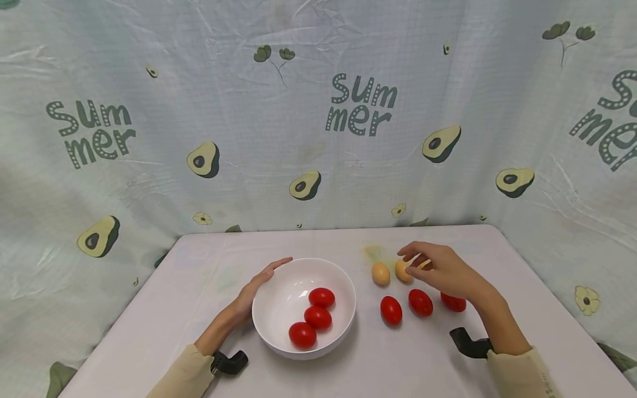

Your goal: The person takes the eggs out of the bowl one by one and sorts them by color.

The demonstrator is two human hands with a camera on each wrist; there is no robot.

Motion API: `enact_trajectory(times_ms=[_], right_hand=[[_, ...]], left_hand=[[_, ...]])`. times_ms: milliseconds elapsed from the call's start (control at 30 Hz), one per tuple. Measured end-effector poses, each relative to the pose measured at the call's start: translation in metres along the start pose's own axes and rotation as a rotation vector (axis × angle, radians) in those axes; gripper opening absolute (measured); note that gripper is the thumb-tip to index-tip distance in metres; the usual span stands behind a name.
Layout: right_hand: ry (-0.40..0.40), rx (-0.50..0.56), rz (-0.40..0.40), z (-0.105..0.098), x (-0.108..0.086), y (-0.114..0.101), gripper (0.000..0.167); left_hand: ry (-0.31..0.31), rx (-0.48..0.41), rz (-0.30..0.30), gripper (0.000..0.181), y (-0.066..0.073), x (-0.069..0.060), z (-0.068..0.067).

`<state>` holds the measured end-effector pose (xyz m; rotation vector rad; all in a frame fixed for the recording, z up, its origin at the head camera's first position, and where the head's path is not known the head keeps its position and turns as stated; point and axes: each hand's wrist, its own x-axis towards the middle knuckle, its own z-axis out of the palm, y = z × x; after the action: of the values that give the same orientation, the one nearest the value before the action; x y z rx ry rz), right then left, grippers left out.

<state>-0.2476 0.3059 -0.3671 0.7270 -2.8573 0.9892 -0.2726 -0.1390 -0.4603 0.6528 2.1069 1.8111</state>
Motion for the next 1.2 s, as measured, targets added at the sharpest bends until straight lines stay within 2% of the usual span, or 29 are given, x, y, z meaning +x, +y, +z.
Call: enact_trajectory(times_ms=[233, 467, 700, 1000, 1200], right_hand=[[0.011, -0.009, -0.061, 0.013, 0.007, -0.016, 0.027], [-0.037, 0.014, -0.148, 0.025, 0.022, -0.030, 0.028], [-0.144, 0.004, -0.186, 0.044, 0.052, -0.064, 0.031], [-0.277, -0.105, -0.263, 0.070, 0.091, -0.108, 0.027], [-0.407, -0.145, -0.231, 0.081, 0.107, -0.123, 0.027]], left_hand=[[0.011, 0.004, -0.022, 0.055, 0.002, 0.001, 0.003], [0.023, 0.018, -0.040, 0.054, 0.005, 0.000, 0.004], [0.026, 0.009, -0.039, 0.053, 0.005, -0.002, 0.004], [0.035, 0.029, -0.039, 0.055, 0.007, -0.001, 0.002], [0.037, 0.018, -0.063, 0.054, 0.005, -0.002, 0.003]])
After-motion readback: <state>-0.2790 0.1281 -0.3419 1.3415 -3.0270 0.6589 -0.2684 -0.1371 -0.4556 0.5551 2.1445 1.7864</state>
